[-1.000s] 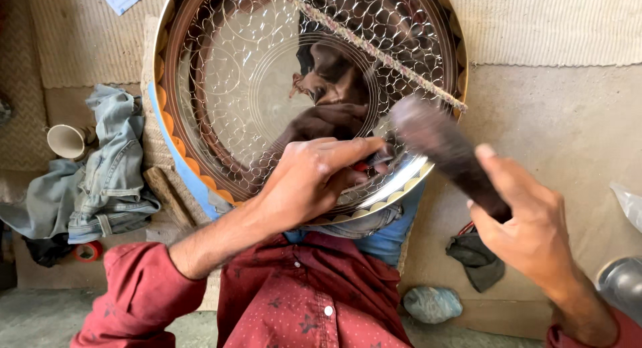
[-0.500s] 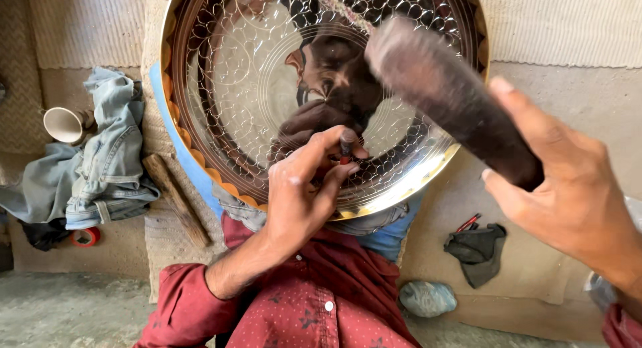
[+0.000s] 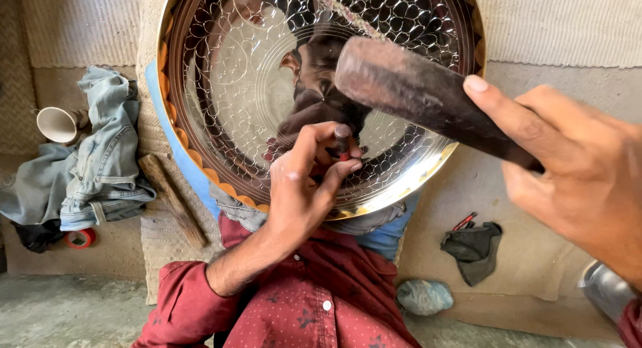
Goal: The person sits on the floor with a decorative metal plate resting on their lap and engraves patterns into it, holding a chisel against the surface and striking it with a wooden mallet. They then flip the plate over to work on the reverse side before scribing circular guide lines on the front with a red marking tool.
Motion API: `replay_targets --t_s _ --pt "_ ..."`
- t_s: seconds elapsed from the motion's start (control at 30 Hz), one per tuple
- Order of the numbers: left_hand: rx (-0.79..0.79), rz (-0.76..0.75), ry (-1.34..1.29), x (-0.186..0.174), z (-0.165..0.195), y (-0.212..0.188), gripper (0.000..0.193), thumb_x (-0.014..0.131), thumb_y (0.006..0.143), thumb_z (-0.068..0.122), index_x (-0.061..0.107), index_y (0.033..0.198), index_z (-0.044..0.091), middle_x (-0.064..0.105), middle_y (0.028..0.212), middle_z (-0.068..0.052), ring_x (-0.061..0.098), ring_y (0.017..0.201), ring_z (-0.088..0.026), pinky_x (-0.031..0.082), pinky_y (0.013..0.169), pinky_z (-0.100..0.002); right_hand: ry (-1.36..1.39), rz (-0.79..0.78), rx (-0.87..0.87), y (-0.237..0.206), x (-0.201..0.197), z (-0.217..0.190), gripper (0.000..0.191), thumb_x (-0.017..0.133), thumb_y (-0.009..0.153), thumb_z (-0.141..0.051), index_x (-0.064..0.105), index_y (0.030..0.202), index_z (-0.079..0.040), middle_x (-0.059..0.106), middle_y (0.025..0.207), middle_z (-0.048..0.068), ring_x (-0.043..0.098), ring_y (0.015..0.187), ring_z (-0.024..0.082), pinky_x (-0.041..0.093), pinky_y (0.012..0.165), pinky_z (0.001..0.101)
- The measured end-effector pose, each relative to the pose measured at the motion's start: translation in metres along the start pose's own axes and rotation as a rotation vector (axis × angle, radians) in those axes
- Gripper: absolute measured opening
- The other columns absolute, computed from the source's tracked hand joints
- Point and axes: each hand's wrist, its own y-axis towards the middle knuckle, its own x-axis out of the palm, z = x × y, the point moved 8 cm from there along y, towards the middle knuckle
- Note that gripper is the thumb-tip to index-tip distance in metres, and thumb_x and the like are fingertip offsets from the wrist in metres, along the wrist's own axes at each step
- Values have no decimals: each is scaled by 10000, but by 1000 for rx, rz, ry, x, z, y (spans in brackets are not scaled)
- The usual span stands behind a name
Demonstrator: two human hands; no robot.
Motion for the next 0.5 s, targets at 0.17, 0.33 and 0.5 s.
replay_targets --t_s 0.17,0.33,0.5 --pt "2 -20 36 2 2 2 391 745 907 -58 567 1247 11 776 1009 -49 722 743 -79 570 665 -223 418 266 59 -10 -13 5 856 694 931 17 280 1654 -179 628 1140 147 662 887 214 548 734 317" --pt "30 -132 12 7 7 7 340 703 949 -66 565 1248 18 788 1084 -59 806 930 -114 649 762 -242 99 12 108 -16 15 3 912 783 766 -21 408 1569 -238 705 951 113 694 740 236 568 621 374" --pt "183 -271 89 11 20 14 463 697 892 -93 593 1325 35 774 1091 -61 783 1000 -180 638 826 -285 114 -107 290 -38 52 21 905 784 775 -13 416 1571 -235 705 923 120 693 703 239 588 641 372"
